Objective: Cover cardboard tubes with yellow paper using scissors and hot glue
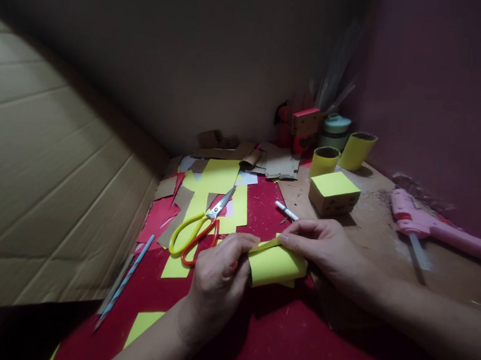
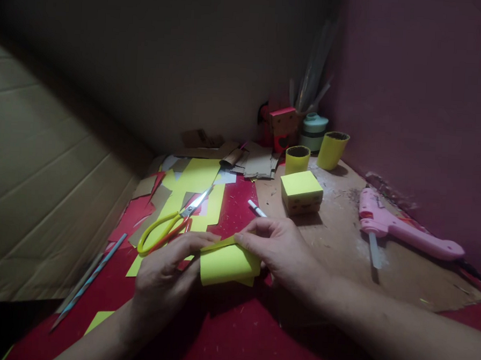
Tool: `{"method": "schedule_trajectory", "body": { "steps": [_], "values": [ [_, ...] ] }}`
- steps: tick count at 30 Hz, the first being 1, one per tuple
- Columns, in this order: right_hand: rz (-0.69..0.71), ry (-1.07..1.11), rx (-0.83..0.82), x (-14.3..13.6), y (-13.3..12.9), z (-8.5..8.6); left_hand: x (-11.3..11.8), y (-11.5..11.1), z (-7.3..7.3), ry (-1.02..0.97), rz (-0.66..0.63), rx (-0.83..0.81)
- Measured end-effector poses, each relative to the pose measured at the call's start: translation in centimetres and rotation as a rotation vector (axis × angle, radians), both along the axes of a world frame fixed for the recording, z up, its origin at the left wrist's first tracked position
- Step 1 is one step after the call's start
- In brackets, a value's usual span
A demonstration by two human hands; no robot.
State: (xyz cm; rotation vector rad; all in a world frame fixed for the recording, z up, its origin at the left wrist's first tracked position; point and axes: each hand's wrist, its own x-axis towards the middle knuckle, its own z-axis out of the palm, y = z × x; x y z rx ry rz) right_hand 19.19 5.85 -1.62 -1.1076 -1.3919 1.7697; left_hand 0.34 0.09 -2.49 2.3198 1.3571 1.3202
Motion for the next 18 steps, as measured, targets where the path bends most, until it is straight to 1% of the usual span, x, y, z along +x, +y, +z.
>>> {"method": "schedule_trajectory", "body": {
  "steps": [2, 6, 8, 10, 12, 13, 14, 16, 17, 18],
  "values": [
    [0.04, -0.059, 0.043, 0.1, 0.3, 0.0, 0.0, 0.1, 0.1, -0.025, 0.023, -0.032],
    [0.108, -0.185, 0.209, 0.3, 0.5, 0.1, -0.2, 0.4, 0.0, -0.084, 0.098, -0.151],
    [0.099, -0.252, 0.317, 0.8, 0.2, 0.2, -0.4, 0.5, -0.1, -0.125, 0.146, -0.223],
    [0.047, -0.312, 0.458, 2.0, -0.1, 0.6, -0.5, 0.4, -0.1, -0.169, 0.185, -0.269],
    [-0.066, -0.364, 0.626, 4.1, -0.3, 1.2, -0.6, 0.4, 0.0, -0.207, 0.216, -0.291],
    [-0.152, -0.405, 0.701, 5.4, -0.3, 1.4, -0.7, 0.4, 0.1, -0.223, 0.236, -0.293],
    [-0.259, -0.452, 0.799, 7.0, -0.2, 1.5, -0.7, 0.4, 0.1, -0.229, 0.25, -0.307],
    [-0.498, -0.632, 0.962, 10.5, 0.3, 1.3, -0.9, 0.5, 0.1, -0.228, 0.245, -0.296],
    [-0.558, -0.743, 0.994, 12.4, 0.6, 1.1, -0.9, 0.5, 0.1, -0.226, 0.25, -0.292],
    [-0.558, -0.863, 1.053, 14.1, 0.9, 0.7, -0.9, 0.6, 0.1, -0.228, 0.259, -0.288]
  ]
}}
